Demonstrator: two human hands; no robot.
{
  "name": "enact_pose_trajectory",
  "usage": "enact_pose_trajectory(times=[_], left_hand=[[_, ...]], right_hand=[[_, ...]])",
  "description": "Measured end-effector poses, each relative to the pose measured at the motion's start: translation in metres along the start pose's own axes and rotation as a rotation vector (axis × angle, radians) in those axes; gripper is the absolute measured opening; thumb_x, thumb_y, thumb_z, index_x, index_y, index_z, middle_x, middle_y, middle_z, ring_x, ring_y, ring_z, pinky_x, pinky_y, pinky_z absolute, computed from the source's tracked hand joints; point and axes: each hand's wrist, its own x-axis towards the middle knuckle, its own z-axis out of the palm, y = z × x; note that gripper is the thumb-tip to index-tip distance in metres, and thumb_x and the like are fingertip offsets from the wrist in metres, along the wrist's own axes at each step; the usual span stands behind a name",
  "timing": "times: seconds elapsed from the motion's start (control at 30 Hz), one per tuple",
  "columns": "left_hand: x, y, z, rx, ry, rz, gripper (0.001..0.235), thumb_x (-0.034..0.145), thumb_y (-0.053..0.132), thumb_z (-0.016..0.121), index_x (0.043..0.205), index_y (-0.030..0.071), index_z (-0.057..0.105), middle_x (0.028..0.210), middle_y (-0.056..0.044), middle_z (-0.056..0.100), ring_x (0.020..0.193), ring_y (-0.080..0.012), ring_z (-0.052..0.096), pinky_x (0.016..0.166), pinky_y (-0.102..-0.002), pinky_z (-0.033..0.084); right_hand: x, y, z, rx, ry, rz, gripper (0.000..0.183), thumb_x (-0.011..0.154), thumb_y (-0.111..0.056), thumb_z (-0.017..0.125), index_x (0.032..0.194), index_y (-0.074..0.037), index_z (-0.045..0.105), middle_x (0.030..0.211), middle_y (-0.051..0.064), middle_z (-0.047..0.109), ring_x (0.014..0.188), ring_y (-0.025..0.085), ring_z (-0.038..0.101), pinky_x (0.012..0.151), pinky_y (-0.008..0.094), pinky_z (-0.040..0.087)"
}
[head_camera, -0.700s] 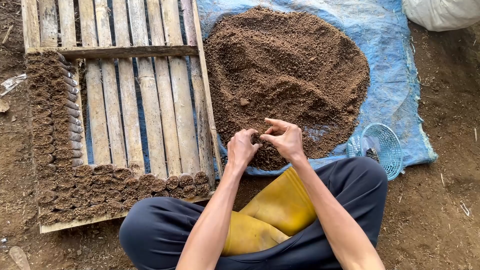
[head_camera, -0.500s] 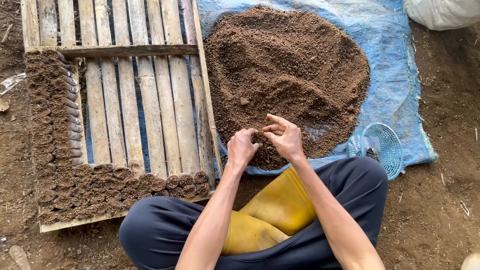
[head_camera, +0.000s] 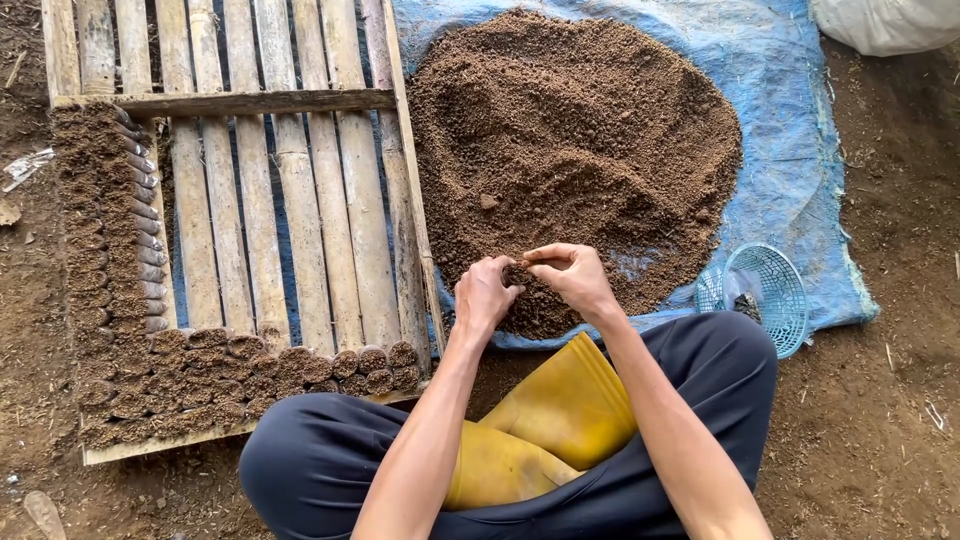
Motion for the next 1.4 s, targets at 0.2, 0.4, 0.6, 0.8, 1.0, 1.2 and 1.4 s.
enact_pose_trajectory(times=[0.2, 0.4, 0.6, 0.8, 1.0, 1.2, 1.4], left_hand=[[0.004, -0.005, 0.009, 0.022, -0.013, -0.009, 0.038, 0.071, 0.024, 0.076, 0.107, 0.019, 0.066, 0.089, -0.007, 0.066, 0.087, -0.0354, 0.067, 0.075, -0.049, 0.055], [0.003, -0.003, 0.006, 0.02, -0.008, -0.008, 0.037, 0.071, 0.023, 0.076, 0.106, 0.019, 0.066, 0.09, -0.008, 0.066, 0.087, -0.036, 0.067, 0.076, -0.05, 0.055], [0.002, -0.004, 0.006, 0.024, -0.004, -0.005, 0.037, 0.071, 0.024, 0.075, 0.107, 0.02, 0.066, 0.09, -0.007, 0.066, 0.087, -0.0359, 0.067, 0.076, -0.049, 0.055], [0.002, -0.002, 0.005, 0.031, -0.003, -0.005, 0.036, 0.071, 0.023, 0.075, 0.106, 0.019, 0.066, 0.09, -0.008, 0.066, 0.087, -0.0363, 0.068, 0.076, -0.049, 0.055], [0.003, -0.003, 0.006, 0.024, -0.014, -0.009, 0.036, 0.072, 0.023, 0.075, 0.106, 0.019, 0.067, 0.09, -0.008, 0.066, 0.088, -0.0368, 0.067, 0.076, -0.05, 0.055], [0.006, -0.008, 0.01, 0.026, 0.0, 0.001, 0.035, 0.072, 0.024, 0.075, 0.106, 0.022, 0.067, 0.089, -0.007, 0.066, 0.086, -0.0358, 0.068, 0.074, -0.049, 0.056], [0.004, -0.007, 0.01, 0.008, -0.006, 0.001, 0.032, 0.073, 0.022, 0.072, 0.105, 0.023, 0.069, 0.087, -0.008, 0.066, 0.086, -0.0363, 0.067, 0.075, -0.049, 0.056]], right_hand=[[-0.002, -0.001, -0.003, 0.128, -0.037, -0.006, 0.028, 0.081, 0.012, 0.058, 0.108, 0.008, 0.064, 0.098, 0.027, 0.066, 0.085, 0.025, 0.067, 0.077, 0.038, 0.059], [0.004, 0.009, 0.001, 0.079, 0.006, -0.058, 0.018, 0.078, 0.007, 0.068, 0.097, 0.008, 0.067, 0.092, 0.026, 0.068, 0.078, 0.023, 0.068, 0.069, 0.035, 0.061], [-0.002, -0.006, 0.003, -0.127, 0.05, -0.09, 0.01, 0.077, -0.006, 0.074, 0.085, 0.0, 0.071, 0.069, 0.013, 0.069, 0.058, 0.012, 0.065, 0.055, 0.025, 0.057], [0.002, 0.004, 0.004, -0.28, 0.059, -0.174, 0.018, 0.083, -0.018, 0.074, 0.077, -0.001, 0.069, 0.054, 0.011, 0.064, 0.044, 0.01, 0.06, 0.044, 0.023, 0.05], [0.001, 0.007, 0.004, -0.297, 0.044, -0.192, 0.013, 0.086, -0.012, 0.067, 0.079, -0.001, 0.07, 0.056, 0.011, 0.065, 0.045, 0.012, 0.062, 0.047, 0.022, 0.05], [0.006, 0.017, 0.002, -0.258, -0.013, -0.267, 0.01, 0.082, 0.0, 0.066, 0.09, 0.001, 0.072, 0.075, 0.018, 0.069, 0.063, 0.022, 0.069, 0.059, 0.031, 0.056], [0.0, 0.0, 0.003, -0.243, 0.031, -0.251, 0.013, 0.075, 0.002, 0.073, 0.088, -0.001, 0.073, 0.074, 0.018, 0.07, 0.066, 0.02, 0.067, 0.058, 0.031, 0.056]])
